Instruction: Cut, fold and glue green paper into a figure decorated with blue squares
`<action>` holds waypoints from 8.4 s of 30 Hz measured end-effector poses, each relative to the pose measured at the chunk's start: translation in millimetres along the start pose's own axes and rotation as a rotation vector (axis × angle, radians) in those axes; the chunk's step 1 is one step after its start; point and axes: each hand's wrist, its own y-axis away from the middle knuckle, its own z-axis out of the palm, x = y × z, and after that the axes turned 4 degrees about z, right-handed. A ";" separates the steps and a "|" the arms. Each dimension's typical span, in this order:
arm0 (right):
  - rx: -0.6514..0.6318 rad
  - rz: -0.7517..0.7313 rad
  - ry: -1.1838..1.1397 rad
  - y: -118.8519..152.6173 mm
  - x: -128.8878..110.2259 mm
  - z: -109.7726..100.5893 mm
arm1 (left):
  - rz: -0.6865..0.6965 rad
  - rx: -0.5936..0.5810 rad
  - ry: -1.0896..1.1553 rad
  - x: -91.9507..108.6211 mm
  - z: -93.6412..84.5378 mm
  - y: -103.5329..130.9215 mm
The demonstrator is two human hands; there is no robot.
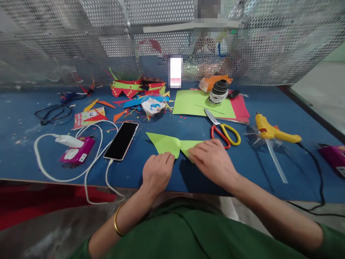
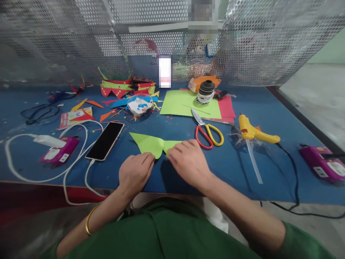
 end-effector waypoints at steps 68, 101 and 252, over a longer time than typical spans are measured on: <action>-0.148 0.183 -0.347 -7.7 17.3 38.4 | -0.327 -0.056 0.584 -23.7 15.2 -15.1; -0.247 0.375 -0.640 -14.5 21.3 28.7 | -0.363 -0.126 0.647 -25.9 14.2 -21.1; -0.106 0.123 -0.616 22.9 15.6 15.2 | -0.280 -0.136 0.432 -5.0 -1.5 6.2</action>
